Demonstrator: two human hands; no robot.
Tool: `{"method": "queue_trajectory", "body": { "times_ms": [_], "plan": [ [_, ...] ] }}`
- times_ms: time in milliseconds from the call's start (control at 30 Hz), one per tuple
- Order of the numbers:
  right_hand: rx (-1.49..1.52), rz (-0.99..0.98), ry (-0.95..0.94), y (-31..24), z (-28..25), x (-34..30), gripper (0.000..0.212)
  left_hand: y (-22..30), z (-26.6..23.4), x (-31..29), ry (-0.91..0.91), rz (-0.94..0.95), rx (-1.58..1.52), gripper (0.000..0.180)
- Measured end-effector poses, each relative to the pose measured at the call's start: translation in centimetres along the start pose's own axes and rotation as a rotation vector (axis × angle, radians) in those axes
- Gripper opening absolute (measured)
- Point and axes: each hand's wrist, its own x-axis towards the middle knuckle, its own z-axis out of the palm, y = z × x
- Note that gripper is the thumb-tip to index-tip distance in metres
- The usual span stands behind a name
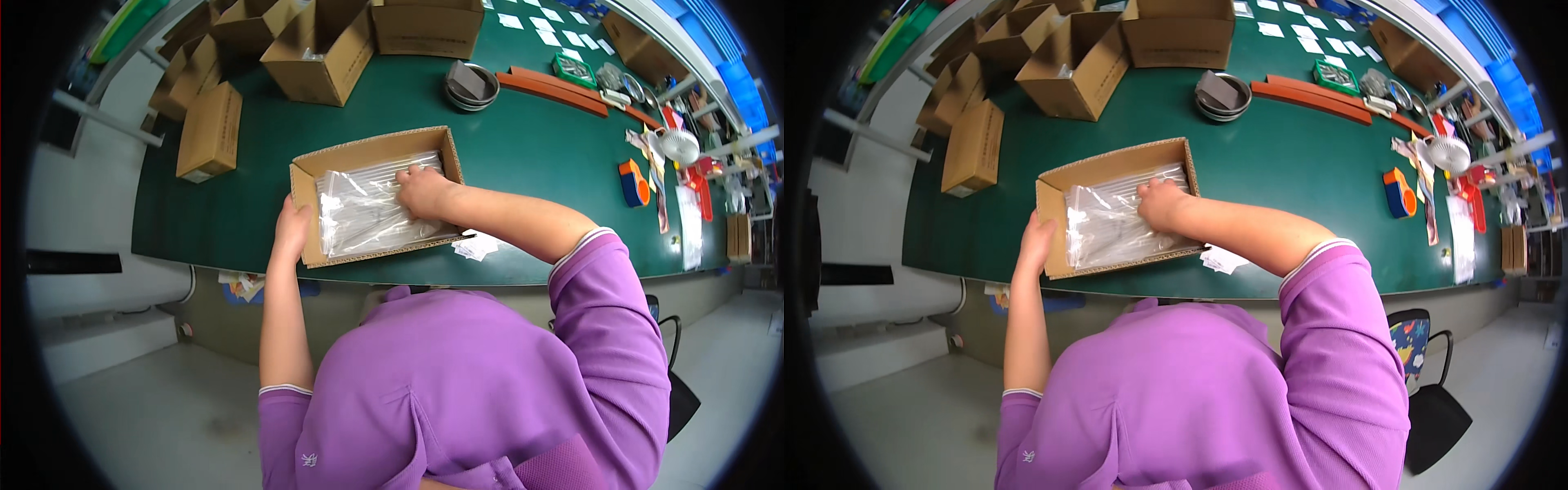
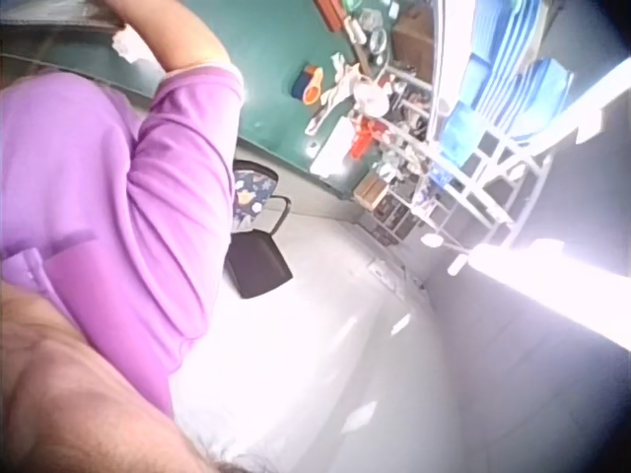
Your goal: Sort small metal fasteners into plastic bags, apply labels, and pack the bags into cardboard boxes.
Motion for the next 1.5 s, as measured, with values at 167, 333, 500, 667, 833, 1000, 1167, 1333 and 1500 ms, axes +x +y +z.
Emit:
{"method": "queue_trajectory", "body": {
  "times_ms": [167,333,500,667,833,1000,1167,1333,1500],
  "plan": [
    [0.167,-0.116,0.047,1.4,-6.7,-1.2,0.021,-0.2,-0.3,0.4,-0.028,-0.058,0.048,0.044],
    [0.277,0.062,0.427,4.5,-13.0,-10.2,0.021,0.8,-0.1,-0.3,-0.025,-0.095,-0.068,0.045],
    [0.427,0.738,0.737,8.7,-5.7,-22.1,0.021,0.4,0.0,0.6,-0.023,-0.057,0.206,0.042],
    [0.522,1.251,0.688,9.4,11.5,-26.4,0.027,-0.9,-1.1,1.3,-0.081,-0.127,0.191,0.040],
    [0.528,1.393,0.424,8.8,18.5,-27.5,0.033,-0.1,-1.0,1.7,-0.035,-0.096,0.240,0.041],
    [0.354,1.199,0.715,8.9,15.0,-25.4,0.037,1.0,-1.6,1.3,-0.135,-0.233,-0.050,0.046],
    [1.384,0.807,0.756,6.6,8.6,-19.3,0.034,4.5,-0.3,3.9,-0.174,-0.166,-0.363,0.048],
    [1.953,0.625,0.973,-2.2,9.7,-7.9,0.058,1.1,-1.4,8.1,-0.313,-0.179,-0.362,0.043],
    [2.177,0.548,1.038,-4.2,7.0,-7.2,0.064,0.5,-2.7,8.6,-0.351,-0.125,-0.351,0.044]
  ]
}}
